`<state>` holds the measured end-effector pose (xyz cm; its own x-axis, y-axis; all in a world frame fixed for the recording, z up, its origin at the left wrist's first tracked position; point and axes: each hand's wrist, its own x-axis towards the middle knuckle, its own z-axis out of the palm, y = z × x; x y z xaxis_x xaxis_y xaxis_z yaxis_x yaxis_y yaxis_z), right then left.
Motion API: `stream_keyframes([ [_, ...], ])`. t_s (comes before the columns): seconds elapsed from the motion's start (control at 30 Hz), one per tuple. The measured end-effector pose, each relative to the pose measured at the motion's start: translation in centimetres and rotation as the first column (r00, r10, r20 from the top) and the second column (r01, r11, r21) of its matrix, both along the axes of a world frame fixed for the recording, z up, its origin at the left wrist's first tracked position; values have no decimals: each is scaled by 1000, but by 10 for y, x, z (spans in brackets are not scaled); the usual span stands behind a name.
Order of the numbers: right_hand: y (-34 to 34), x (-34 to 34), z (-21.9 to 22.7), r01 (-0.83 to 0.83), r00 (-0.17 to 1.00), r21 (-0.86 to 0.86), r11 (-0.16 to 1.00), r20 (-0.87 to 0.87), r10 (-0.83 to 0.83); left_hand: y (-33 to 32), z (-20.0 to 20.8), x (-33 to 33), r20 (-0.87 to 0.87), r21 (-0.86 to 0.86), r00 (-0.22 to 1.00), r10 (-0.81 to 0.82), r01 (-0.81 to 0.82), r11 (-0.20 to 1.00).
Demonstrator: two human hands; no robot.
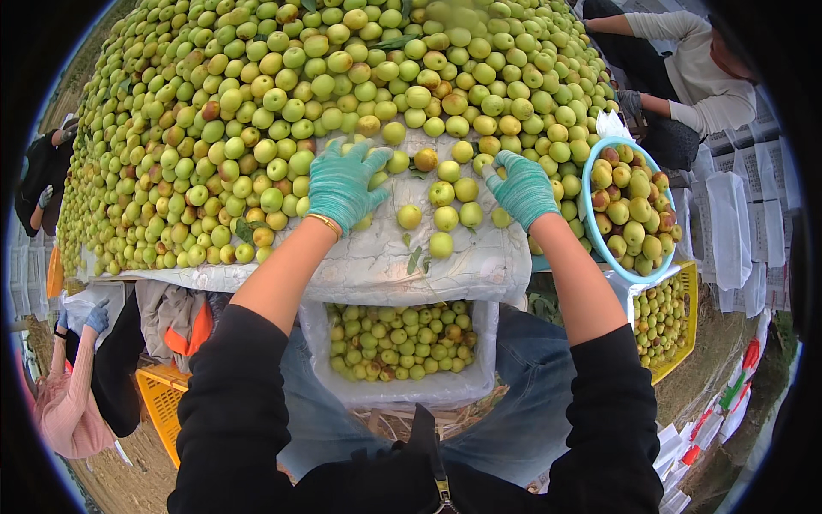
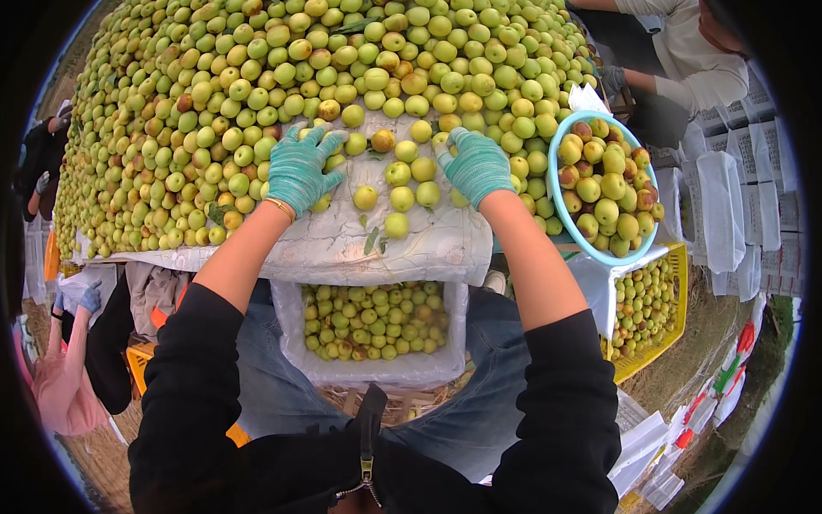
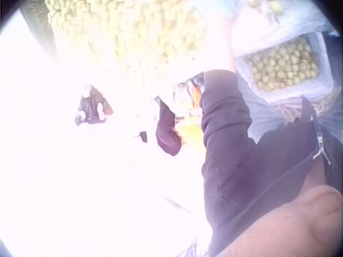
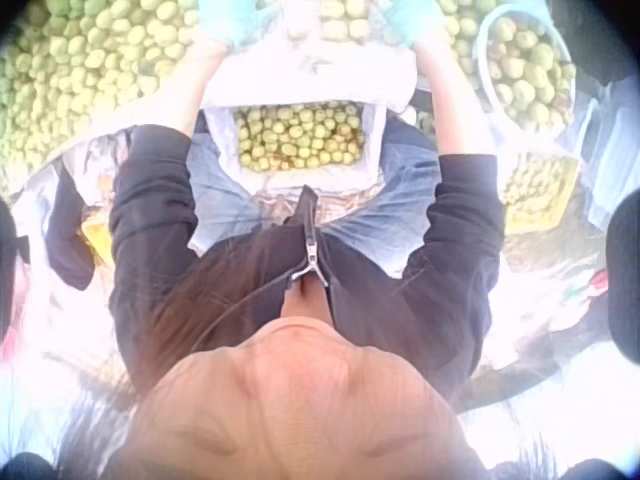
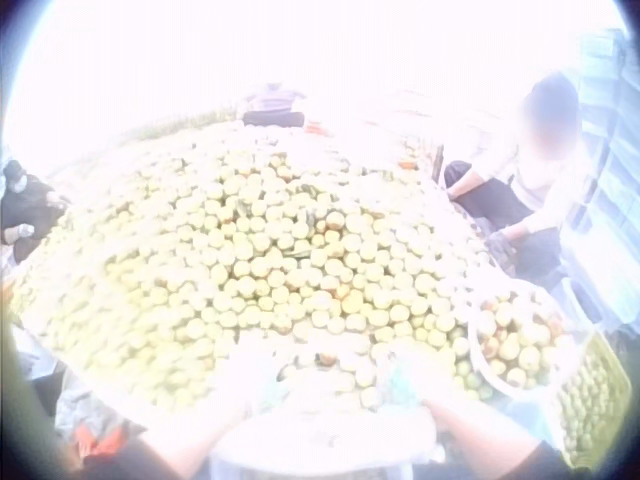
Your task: The person sits at a table piled with green apples and repeatedly picks them up, inspects them, and places them into a white plastic bin on their lap. They also remove leaves and occasionally move apples into a blue bowl on the table.
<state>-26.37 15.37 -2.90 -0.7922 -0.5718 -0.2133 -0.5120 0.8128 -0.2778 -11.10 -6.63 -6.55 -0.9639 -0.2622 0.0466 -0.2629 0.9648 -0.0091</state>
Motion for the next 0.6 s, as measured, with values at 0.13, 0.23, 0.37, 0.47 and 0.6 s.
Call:
stream_keyframes([
  [0.13, -52, 12, -14, -521, 813, -1, 854, -307, 496, 15, -7, 25, -206, -61, 966, -155, 145, 988],
  [0.23, -90, 18, -17, -471, 837, 331, 818, -126, 533, 20, -9, 37, -210, 31, 965, -157, 167, 985],
  [0.37, -79, 28, 2, -385, 905, 119, 915, -148, 399, 5, -5, 36, -208, 129, 978, -10, 38, 991],
  [0.47, -57, 63, 3, -456, 879, 25, 890, -148, 454, -2, 2, 25, -203, 159, 976, 76, -44, 986],
  [0.6, -62, 97, -14, -446, 857, 272, 853, -144, 494, 2, 22, 27, -226, 909, 846, 483, 4, 418],
])
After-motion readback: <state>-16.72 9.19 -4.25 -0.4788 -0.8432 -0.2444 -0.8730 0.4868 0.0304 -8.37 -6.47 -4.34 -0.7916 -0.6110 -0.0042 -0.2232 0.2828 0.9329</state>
